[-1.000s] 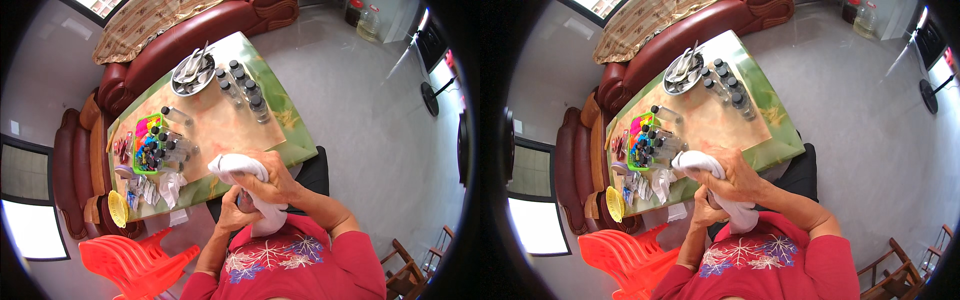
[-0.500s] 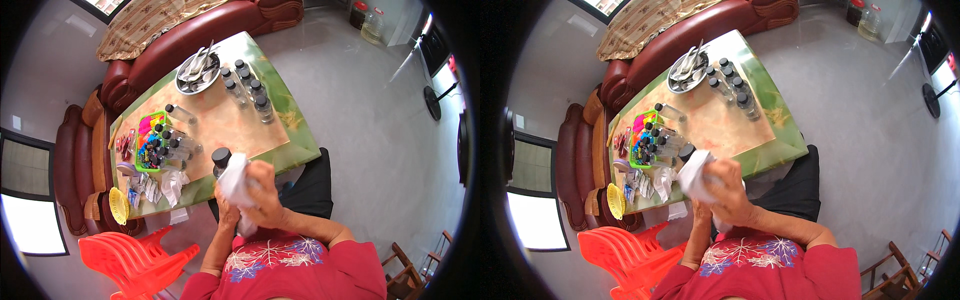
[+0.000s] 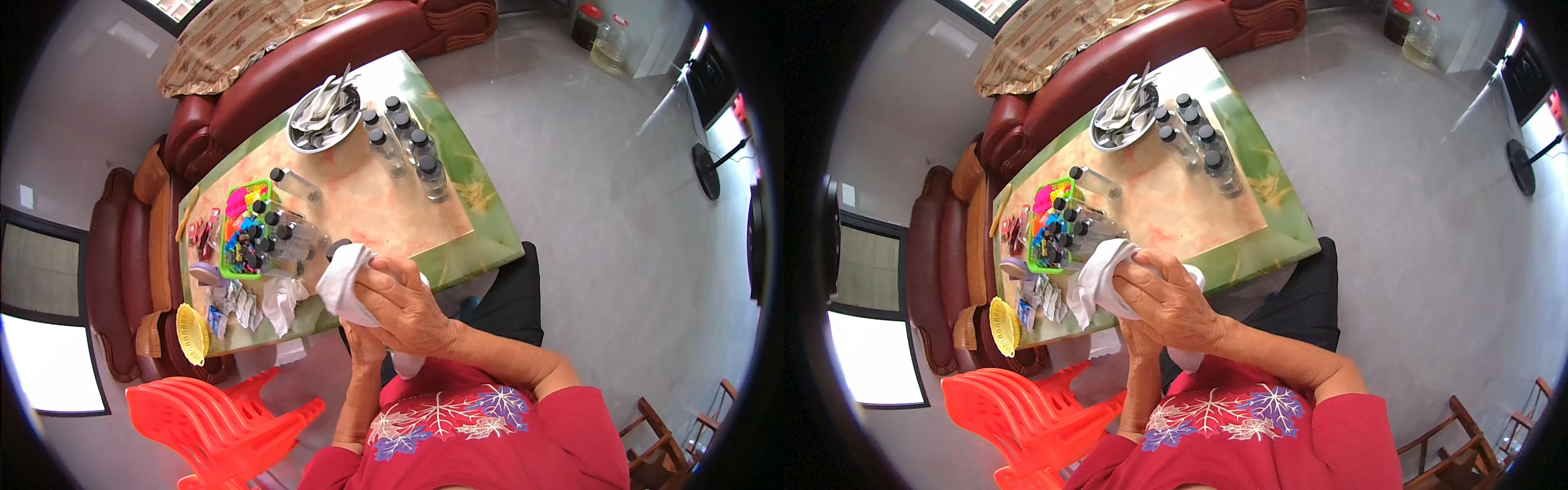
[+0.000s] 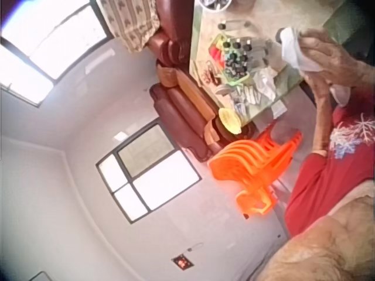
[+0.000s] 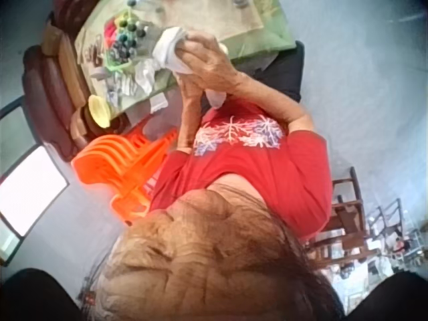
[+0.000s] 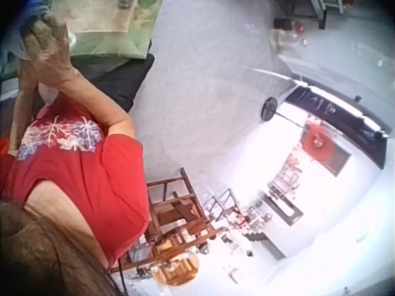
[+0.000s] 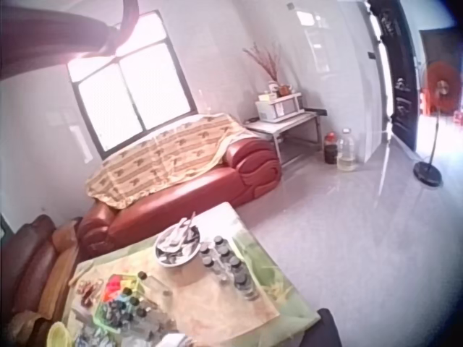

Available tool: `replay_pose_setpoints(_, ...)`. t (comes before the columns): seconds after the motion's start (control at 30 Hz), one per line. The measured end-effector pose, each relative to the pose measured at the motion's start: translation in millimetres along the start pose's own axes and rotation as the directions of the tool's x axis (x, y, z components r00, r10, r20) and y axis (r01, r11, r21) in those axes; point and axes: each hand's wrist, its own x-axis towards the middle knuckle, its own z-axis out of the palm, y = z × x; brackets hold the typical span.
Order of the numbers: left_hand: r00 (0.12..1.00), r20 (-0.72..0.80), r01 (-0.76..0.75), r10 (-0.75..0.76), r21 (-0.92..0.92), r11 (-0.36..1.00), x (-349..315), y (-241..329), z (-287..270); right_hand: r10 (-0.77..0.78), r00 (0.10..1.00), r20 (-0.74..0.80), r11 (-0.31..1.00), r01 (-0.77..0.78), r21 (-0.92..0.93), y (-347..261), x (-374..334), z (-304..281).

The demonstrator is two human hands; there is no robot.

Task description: The person wipes multiple small transparent bottles with a white cloth on a table. They pick up each bottle, wipe it thoroughly, and place it back in a row. The task continues repeatedly across the clip.

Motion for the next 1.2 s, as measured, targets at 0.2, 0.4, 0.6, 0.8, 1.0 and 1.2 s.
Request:
replay_pose_setpoints(0.2, 0.999, 0.035, -0.027, 0.028, -0.021, 0.999, -3, -4, 1, 0.433, 0.901, -0.036, 0.826, -0.381, 0.416, 0, -9, 9)
replay_pose_setpoints(0.4, 0.999, 0.034, -0.011, 0.006, 0.155, 0.988, 2, -5, -7, 0.547, 0.743, 0.387, 0.489, -0.658, 0.572, 25, 0, 6)
replay_pose_setpoints(0.6, 0.983, -0.143, -0.11, 0.115, 0.045, 0.993, 18, 9, 8, 0.653, 0.597, 0.465, 0.213, -0.735, 0.644, 17, -43, 28)
replay_pose_setpoints(0.8, 0.958, -0.176, -0.215, 0.225, 0.075, 0.974, 25, -12, -1, 0.725, 0.416, 0.549, -0.388, -0.412, 0.824, 14, -41, 39)
replay_pose_setpoints(1.0, 0.966, -0.153, -0.203, 0.209, 0.053, 0.978, 19, 14, 32, 0.808, 0.588, 0.039, 0.413, -0.611, 0.675, 16, -40, 24)
replay_pose_setpoints(1.2, 0.992, -0.087, -0.113, 0.089, -0.331, 0.937, 23, 12, 23, 0.255, 0.965, -0.056, 0.967, -0.254, 0.036, 12, -36, 5)
